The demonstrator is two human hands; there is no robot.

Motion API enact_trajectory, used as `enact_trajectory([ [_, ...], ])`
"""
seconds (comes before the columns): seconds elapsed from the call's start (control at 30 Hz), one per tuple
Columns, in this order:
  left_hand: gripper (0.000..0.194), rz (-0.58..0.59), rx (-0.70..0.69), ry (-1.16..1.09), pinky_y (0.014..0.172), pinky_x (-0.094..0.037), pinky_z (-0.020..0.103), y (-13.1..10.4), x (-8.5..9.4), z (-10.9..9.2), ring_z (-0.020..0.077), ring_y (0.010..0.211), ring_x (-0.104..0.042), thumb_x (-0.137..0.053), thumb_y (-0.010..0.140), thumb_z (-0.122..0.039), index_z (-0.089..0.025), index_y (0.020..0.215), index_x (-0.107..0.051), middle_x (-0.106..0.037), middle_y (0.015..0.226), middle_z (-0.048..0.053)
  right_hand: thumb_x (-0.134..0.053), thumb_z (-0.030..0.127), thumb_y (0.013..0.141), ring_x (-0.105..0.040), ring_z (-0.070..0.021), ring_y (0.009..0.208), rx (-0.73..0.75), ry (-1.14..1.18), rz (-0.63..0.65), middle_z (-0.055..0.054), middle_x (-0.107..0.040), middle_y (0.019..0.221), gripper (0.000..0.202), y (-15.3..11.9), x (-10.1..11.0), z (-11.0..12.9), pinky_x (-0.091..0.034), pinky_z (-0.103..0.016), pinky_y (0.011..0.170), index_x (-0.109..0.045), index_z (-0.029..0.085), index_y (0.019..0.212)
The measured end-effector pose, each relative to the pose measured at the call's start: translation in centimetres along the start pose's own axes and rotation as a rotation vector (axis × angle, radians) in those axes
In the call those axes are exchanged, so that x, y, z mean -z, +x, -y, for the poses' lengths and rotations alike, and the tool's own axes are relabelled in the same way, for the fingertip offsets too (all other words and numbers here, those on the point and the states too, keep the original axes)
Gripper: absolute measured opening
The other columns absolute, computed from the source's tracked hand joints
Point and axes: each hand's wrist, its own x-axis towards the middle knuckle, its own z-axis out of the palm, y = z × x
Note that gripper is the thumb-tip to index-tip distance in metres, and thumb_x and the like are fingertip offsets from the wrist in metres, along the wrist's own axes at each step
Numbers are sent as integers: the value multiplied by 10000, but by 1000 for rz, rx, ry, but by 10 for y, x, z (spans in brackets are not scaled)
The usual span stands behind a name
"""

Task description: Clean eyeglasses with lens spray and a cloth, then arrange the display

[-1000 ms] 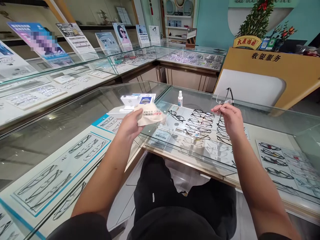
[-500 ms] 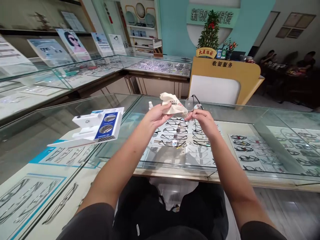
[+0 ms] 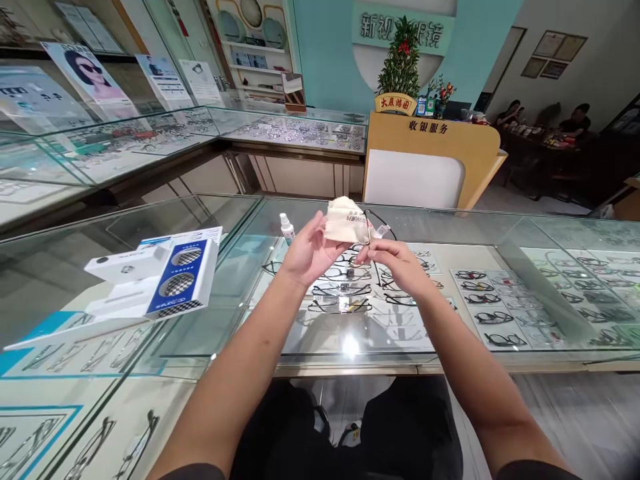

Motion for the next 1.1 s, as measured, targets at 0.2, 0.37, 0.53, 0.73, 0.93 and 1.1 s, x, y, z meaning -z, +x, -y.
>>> enact_trajectory([
  [0.2, 240, -47, 0, 56, 1253, -558, 445, -3, -3, 5, 266, 1305, -757, -718, 885, -149, -195, 1108, -794, -817, 1282, 106, -704, 408, 977, -688, -233, 948, 0, 69, -17, -38, -832, 949, 243, -1, -2, 0, -513, -391, 941, -818, 257, 824],
  [0.37, 355, -42, -76, 105, 1056, -633, 394, -4, -3, 14, 247, 1163, -780, -949, 811, -253, -251, 1131, -792, -816, 1185, 53, -719, 437, 988, -678, -239, 939, 8, 157, 34, -35, -822, 949, 250, -2, -5, -4, -502, -395, 942, -797, 260, 830],
  [0.53, 573, 76, -105, 126, 688, -588, 263, -8, -6, 13, 161, 824, -752, -1087, 668, -407, -231, 1099, -753, -760, 967, 5, -736, 462, 999, -675, -245, 922, 16, 202, 126, -39, -811, 921, 281, -4, -11, -3, -490, -404, 955, -793, 255, 818],
  [0.73, 597, 152, -108, 139, 578, -547, 230, -10, -8, 13, 127, 685, -710, -1085, 687, -455, -188, 1061, -704, -732, 865, 0, -757, 473, 978, -684, -237, 923, -18, 241, 160, -42, -806, 910, 286, -5, -15, 0, -513, -400, 980, -799, 241, 817],
  [0.93, 511, 293, -66, 221, 475, -525, 283, -12, -8, 14, 140, 541, -664, -964, 836, -576, -187, 992, -670, -704, 816, 5, -725, 380, 995, -675, -219, 916, -3, 249, 179, -31, -778, 882, 246, -5, -12, 1, -509, -387, 965, -791, 235, 807],
  [1.1, 482, 334, -60, 206, 515, -512, 269, -11, -9, 14, 138, 565, -675, -934, 893, -531, -208, 1108, -648, -710, 800, -9, -720, 392, 1007, -661, -216, 908, 14, 222, 165, -33, -782, 889, 254, -4, -10, -1, -491, -378, 950, -791, 236, 820],
])
